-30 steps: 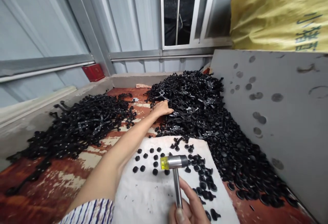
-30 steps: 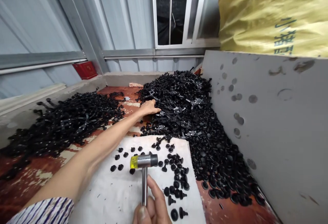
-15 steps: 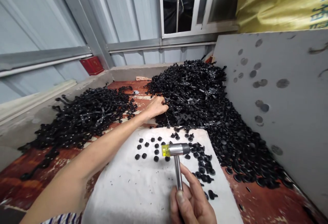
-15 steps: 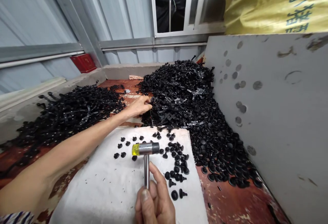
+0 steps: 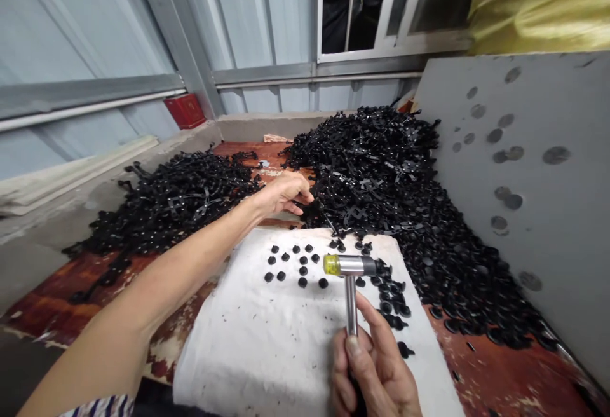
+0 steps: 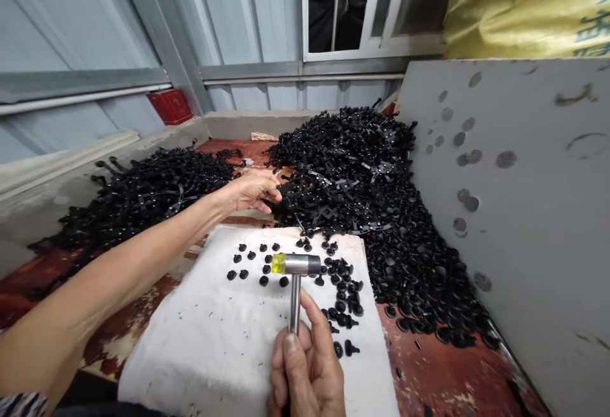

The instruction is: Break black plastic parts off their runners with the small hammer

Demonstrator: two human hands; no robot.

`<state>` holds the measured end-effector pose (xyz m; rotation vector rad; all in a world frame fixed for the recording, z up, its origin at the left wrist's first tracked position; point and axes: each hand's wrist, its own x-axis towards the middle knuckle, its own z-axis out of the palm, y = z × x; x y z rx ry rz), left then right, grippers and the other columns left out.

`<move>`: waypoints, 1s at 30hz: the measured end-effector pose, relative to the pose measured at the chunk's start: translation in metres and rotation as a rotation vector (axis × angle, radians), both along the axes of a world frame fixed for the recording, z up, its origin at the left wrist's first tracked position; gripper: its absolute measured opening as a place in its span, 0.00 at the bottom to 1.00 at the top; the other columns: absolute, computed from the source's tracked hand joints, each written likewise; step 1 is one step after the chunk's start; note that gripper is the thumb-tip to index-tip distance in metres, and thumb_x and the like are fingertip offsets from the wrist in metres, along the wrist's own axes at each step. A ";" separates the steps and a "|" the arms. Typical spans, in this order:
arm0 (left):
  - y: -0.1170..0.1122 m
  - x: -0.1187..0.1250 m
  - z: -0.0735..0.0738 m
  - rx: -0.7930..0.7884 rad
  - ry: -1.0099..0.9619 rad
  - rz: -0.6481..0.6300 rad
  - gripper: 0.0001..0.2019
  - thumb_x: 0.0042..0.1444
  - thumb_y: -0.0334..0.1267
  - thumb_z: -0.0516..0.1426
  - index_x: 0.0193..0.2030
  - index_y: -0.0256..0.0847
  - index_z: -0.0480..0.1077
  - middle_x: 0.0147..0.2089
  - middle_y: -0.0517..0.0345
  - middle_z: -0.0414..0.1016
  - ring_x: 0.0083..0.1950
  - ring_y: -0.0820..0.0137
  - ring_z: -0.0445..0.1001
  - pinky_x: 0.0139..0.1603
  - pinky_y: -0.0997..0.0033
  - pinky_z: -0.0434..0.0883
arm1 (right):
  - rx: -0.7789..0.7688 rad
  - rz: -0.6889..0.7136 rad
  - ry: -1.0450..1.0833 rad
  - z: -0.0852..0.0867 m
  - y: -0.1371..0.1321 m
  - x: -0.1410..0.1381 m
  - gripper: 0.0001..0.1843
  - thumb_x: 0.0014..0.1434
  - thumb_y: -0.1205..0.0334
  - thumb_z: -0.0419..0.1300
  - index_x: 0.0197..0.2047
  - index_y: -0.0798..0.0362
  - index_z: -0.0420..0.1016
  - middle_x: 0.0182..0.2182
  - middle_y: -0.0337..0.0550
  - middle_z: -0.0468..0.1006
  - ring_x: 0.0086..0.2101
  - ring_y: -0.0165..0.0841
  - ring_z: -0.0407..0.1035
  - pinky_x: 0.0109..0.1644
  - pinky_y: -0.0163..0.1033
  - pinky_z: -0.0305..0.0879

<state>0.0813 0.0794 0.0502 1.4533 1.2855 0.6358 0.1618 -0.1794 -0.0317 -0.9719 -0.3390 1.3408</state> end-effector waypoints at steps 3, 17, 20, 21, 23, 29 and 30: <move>-0.002 -0.004 0.000 -0.003 -0.019 -0.006 0.07 0.44 0.23 0.55 0.28 0.37 0.66 0.25 0.59 0.74 0.26 0.73 0.74 0.24 0.76 0.69 | 0.004 -0.011 -0.016 0.000 -0.001 0.000 0.34 0.52 0.45 0.70 0.59 0.41 0.67 0.23 0.31 0.69 0.16 0.20 0.54 0.15 0.24 0.53; -0.052 -0.029 0.022 -0.113 -0.284 -0.146 0.08 0.50 0.23 0.58 0.34 0.38 0.64 0.25 0.59 0.76 0.24 0.73 0.76 0.20 0.79 0.67 | 0.129 -0.073 -0.049 -0.005 0.004 0.007 0.19 0.55 0.49 0.69 0.42 0.49 0.69 0.27 0.30 0.69 0.17 0.19 0.54 0.14 0.22 0.56; -0.084 -0.046 0.017 -0.253 -0.358 -0.184 0.10 0.46 0.25 0.61 0.34 0.38 0.65 0.25 0.57 0.77 0.24 0.71 0.76 0.19 0.77 0.69 | 0.147 -0.076 -0.089 -0.005 0.005 0.008 0.19 0.54 0.49 0.70 0.41 0.49 0.68 0.32 0.33 0.72 0.18 0.19 0.55 0.13 0.23 0.56; -0.098 -0.052 0.014 -0.306 -0.384 -0.199 0.12 0.45 0.27 0.62 0.35 0.38 0.65 0.25 0.57 0.77 0.24 0.70 0.76 0.19 0.76 0.70 | 0.138 -0.089 -0.100 -0.004 0.006 0.008 0.20 0.53 0.49 0.70 0.42 0.48 0.68 0.35 0.35 0.73 0.18 0.19 0.56 0.12 0.23 0.55; -0.125 -0.061 0.004 -0.425 -0.443 -0.230 0.15 0.43 0.31 0.65 0.36 0.38 0.65 0.26 0.56 0.77 0.25 0.69 0.77 0.19 0.76 0.70 | 0.108 -0.134 -0.118 -0.001 0.006 0.008 0.22 0.53 0.48 0.70 0.44 0.47 0.68 0.39 0.38 0.75 0.19 0.20 0.59 0.13 0.22 0.55; -0.178 -0.066 -0.031 -0.639 -0.477 -0.313 0.20 0.40 0.43 0.68 0.35 0.39 0.65 0.27 0.55 0.77 0.24 0.71 0.75 0.20 0.76 0.69 | 0.077 -0.158 -0.117 0.002 0.006 0.008 0.30 0.45 0.42 0.73 0.45 0.47 0.69 0.37 0.39 0.76 0.18 0.23 0.63 0.11 0.24 0.54; -0.180 -0.064 -0.035 -0.638 -0.466 -0.330 0.20 0.39 0.44 0.68 0.35 0.39 0.64 0.27 0.56 0.76 0.24 0.71 0.75 0.20 0.76 0.68 | 0.064 -0.161 -0.123 0.002 0.006 0.008 0.30 0.44 0.43 0.74 0.45 0.47 0.69 0.37 0.39 0.77 0.17 0.22 0.63 0.11 0.24 0.54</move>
